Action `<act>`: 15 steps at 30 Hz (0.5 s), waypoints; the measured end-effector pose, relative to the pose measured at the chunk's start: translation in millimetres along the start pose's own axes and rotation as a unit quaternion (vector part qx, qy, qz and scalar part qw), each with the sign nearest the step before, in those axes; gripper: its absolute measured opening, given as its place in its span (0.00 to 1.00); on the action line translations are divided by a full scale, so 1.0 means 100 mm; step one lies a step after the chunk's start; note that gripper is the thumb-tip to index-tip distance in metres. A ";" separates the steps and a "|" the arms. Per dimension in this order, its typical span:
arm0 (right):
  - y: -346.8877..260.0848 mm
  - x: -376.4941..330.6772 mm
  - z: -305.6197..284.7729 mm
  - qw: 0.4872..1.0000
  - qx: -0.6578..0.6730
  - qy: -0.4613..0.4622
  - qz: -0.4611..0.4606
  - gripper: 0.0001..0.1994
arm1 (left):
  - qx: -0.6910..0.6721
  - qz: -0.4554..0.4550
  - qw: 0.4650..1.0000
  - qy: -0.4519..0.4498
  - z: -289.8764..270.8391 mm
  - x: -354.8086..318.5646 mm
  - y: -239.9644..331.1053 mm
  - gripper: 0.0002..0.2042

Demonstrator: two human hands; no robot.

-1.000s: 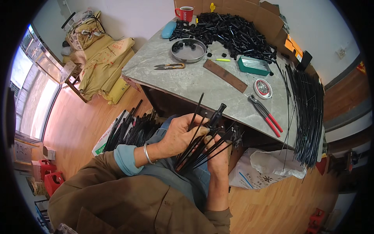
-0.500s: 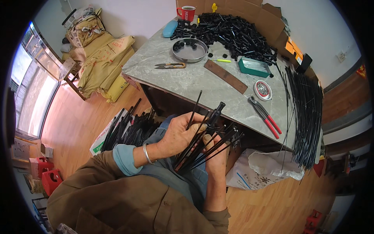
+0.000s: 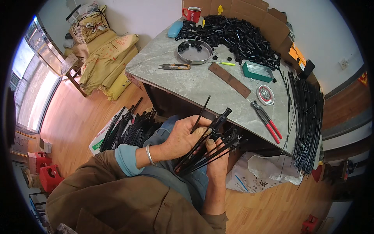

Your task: Organizing and trimming bundles of black wires at a precision assembly station.

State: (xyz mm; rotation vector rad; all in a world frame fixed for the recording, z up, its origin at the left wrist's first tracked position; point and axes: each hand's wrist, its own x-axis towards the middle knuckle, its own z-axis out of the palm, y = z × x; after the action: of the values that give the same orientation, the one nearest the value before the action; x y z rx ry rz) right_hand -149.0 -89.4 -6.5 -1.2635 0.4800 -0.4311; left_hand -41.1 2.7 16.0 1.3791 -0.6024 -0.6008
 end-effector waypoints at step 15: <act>0.06 -0.02 -0.08 1.000 -0.003 0.007 -0.017 0.13 | -0.019 0.023 1.000 -0.008 0.05 -0.02 -0.05 0.09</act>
State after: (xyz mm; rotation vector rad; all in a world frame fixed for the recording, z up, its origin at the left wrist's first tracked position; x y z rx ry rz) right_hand -154.8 -93.6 -13.9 -1.2775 0.4728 -0.4670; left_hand -46.5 0.5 11.3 1.3228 -0.6297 -0.5839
